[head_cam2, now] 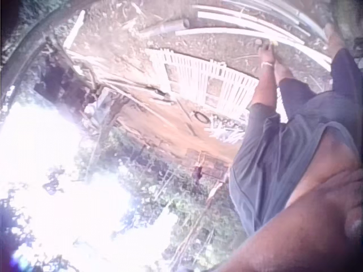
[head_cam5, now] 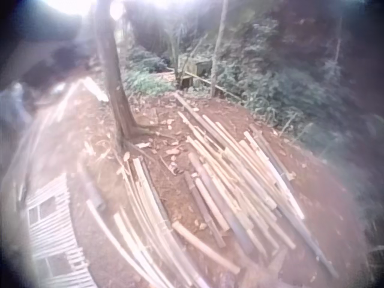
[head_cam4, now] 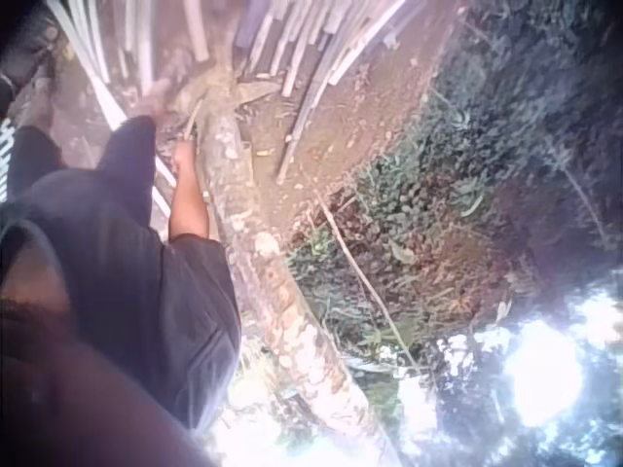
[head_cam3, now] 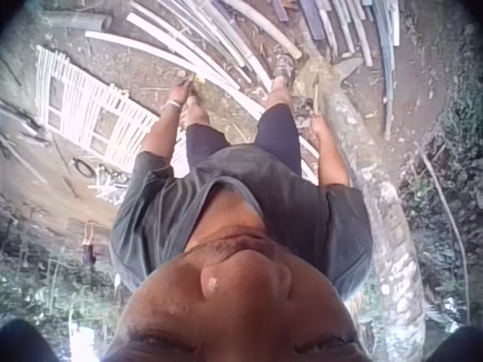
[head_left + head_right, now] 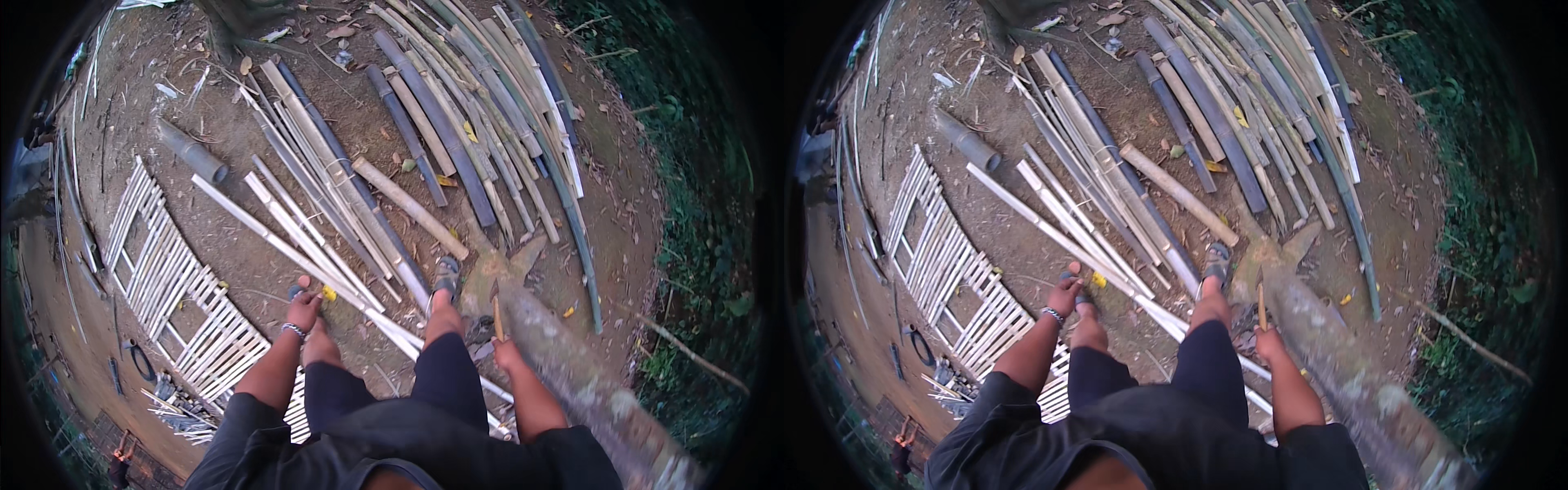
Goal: The person assembles a bamboo lattice structure by positioning bamboo slats and hammering them into place with a hatchet. The person picks up pieces of bamboo, aligns them on the ground, and uses the blunt side of a hatchet to secure the joints.
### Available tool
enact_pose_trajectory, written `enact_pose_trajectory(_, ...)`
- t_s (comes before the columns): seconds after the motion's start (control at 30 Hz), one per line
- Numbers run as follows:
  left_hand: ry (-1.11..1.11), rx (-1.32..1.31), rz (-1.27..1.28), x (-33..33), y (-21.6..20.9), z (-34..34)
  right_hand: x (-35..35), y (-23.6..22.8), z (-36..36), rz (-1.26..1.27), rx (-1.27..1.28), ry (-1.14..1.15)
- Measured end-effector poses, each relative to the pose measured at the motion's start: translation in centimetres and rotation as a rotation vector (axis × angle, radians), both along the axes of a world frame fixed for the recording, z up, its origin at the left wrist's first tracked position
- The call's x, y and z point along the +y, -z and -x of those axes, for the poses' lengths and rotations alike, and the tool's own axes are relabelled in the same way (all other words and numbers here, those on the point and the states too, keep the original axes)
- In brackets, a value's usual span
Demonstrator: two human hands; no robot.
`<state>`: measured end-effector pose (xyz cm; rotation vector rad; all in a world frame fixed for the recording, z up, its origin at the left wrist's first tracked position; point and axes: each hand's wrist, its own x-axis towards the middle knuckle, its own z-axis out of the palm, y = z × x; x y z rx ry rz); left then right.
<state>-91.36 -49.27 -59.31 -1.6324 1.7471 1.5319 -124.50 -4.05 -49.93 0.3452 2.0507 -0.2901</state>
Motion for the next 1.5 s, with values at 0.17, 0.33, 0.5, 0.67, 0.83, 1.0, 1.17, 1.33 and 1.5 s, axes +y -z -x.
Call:
enact_pose_trajectory(0.17, 0.398, -0.051, 0.004, 6.4, 16.1, 13.3, -6.1, 8.9, 4.9, 0.201, 0.031, 0.288)
enact_pose_trajectory(0.33, 1.167, -0.012, 0.382, 2.8, 24.2, 34.2, -9.8, 15.0, 7.5, 0.393, 0.114, 0.418)
enact_pose_trajectory(0.5, 1.143, -0.001, 0.942, 0.2, 33.9, 38.6, -9.8, 17.3, 7.4, 0.423, 0.078, 0.551)
enact_pose_trajectory(0.67, 1.282, 0.011, 1.041, -0.4, 35.7, 39.2, -7.8, 17.3, 8.8, 0.400, 0.060, 0.596)
enact_pose_trajectory(0.83, 1.321, 0.165, 0.823, -0.8, 29.4, 37.4, -8.0, 17.5, 8.4, 0.419, 0.192, 0.569)
enact_pose_trajectory(1.0, 1.021, 0.095, 0.429, -1.9, 15.9, 27.7, -12.3, 12.5, 7.2, 0.446, 0.280, 0.674)
enact_pose_trajectory(1.17, 0.441, -0.192, 0.186, -3.9, -2.2, 3.7, -20.4, 4.6, 4.3, 0.514, 0.138, 0.462)
enact_pose_trajectory(1.33, -0.179, -0.410, 0.320, -4.3, -17.5, -17.5, -27.3, -1.0, 4.8, 0.475, 0.239, -0.138)
enact_pose_trajectory(1.5, -0.759, -0.406, 0.176, 0.7, -18.4, -36.6, -33.2, 0.2, 5.3, 0.462, 0.420, -0.574)
